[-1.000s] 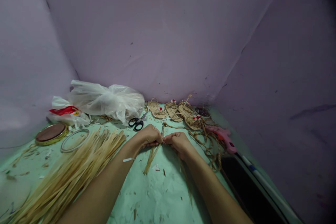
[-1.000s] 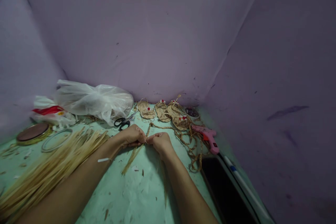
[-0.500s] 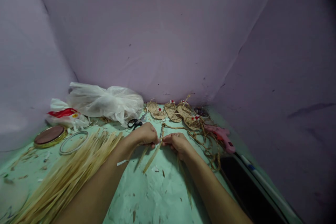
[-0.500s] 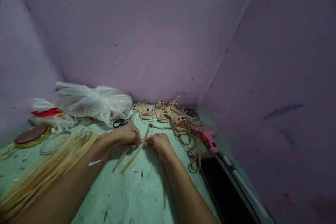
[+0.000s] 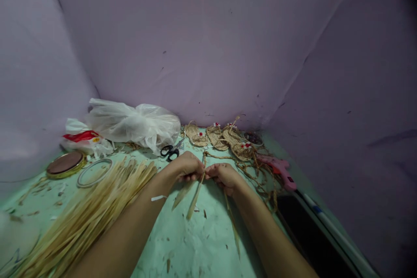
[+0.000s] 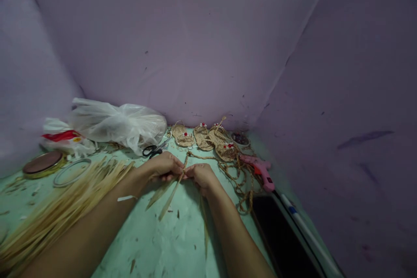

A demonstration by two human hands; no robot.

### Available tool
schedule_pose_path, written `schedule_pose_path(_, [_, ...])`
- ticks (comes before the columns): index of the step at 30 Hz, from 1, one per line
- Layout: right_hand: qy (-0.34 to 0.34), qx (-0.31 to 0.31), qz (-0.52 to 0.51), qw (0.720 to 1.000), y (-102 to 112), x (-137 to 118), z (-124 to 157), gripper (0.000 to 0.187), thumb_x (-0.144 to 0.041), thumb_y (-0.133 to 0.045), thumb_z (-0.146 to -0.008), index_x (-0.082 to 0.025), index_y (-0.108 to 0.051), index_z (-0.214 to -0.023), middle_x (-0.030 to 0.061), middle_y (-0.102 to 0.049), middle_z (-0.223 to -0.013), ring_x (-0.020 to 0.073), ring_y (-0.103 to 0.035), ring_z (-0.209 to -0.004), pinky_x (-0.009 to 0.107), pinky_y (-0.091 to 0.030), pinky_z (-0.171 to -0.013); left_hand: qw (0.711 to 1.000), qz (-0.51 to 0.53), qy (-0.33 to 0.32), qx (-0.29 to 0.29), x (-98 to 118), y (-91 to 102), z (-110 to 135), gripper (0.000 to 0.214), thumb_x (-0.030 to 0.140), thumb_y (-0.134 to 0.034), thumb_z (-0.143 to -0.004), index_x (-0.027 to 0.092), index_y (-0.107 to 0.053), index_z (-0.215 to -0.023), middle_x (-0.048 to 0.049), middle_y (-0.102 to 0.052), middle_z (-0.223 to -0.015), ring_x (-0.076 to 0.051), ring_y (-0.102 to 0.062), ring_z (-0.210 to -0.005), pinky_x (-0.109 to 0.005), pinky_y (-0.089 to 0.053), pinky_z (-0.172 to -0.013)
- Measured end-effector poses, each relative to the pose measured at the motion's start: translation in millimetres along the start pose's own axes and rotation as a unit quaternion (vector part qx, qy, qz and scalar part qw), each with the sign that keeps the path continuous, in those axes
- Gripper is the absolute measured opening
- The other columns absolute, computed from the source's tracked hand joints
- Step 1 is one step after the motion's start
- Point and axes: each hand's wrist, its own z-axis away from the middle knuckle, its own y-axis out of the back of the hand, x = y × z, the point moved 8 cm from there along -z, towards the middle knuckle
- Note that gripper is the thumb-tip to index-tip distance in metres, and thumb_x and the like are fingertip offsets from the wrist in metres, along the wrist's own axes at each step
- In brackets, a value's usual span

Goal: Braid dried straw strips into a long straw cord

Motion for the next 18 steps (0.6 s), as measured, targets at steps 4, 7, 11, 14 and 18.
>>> schedule_pose_path(4, [-0.004,0.000,0.004,1.000,1,2,-2,0.009,-0.010,-0.048,-0.051,-0.012,-0.056,-0.050,-0.0046,-0.043,-0.034,0.0027,-0.018,-0.029,0.020,-0.006,-0.033,0.999,-0.021,0.021,0.026,1,-4.0,0,0.007,0.019,-0.055,-0.054,0.012,-0.057,-0.053,0.0045,-0.040,-0.035,-0.007,-0.032,-0.032,-0.019,-0.024,-0.035])
schedule_pose_path(7, [0.006,0.011,0.018,1.000,2,2,-5,0.010,-0.011,-0.048,-0.051,-0.012,-0.058,-0.053,-0.0041,-0.044,-0.035,0.0033,-0.018,-0.029,0.021,-0.006,-0.034,0.995,-0.057,0.018,0.076,0,2.5,-5,0.007,0.016,-0.057,-0.051,0.012,-0.059,-0.055,0.0059,-0.037,-0.035,-0.006,-0.030,-0.034,-0.019,-0.022,-0.035])
schedule_pose_path(11, [0.012,0.048,0.050,0.998,6,3,-7,0.006,-0.012,-0.052,-0.052,-0.013,-0.053,-0.046,-0.0062,-0.032,-0.028,0.0037,-0.017,-0.029,0.021,-0.007,-0.034,0.985,-0.126,-0.012,0.115,6,12.7,-4,0.008,0.016,-0.058,-0.049,0.011,-0.061,-0.055,0.0034,-0.043,-0.039,-0.007,-0.038,-0.040,-0.018,-0.026,-0.039])
schedule_pose_path(14, [0.004,0.055,0.047,0.997,7,5,-6,0.010,-0.015,-0.052,-0.053,-0.014,-0.050,-0.044,-0.0069,-0.027,-0.027,0.0039,-0.017,-0.028,0.021,-0.008,-0.034,0.968,-0.202,-0.041,0.140,20,13.3,10,0.007,0.019,-0.058,-0.050,0.012,-0.060,-0.052,0.0006,-0.045,-0.041,-0.011,-0.046,-0.046,-0.019,-0.028,-0.043])
schedule_pose_path(18, [0.008,0.042,0.014,0.999,6,6,-4,0.008,-0.010,-0.047,-0.052,-0.014,-0.049,-0.045,-0.0064,-0.029,-0.029,0.0037,-0.020,-0.029,0.021,-0.009,-0.034,0.946,-0.269,-0.053,0.171,38,-6.8,31,0.005,0.018,-0.057,-0.052,0.014,-0.059,-0.054,-0.0021,-0.047,-0.045,-0.015,-0.050,-0.053,-0.021,-0.029,-0.046])
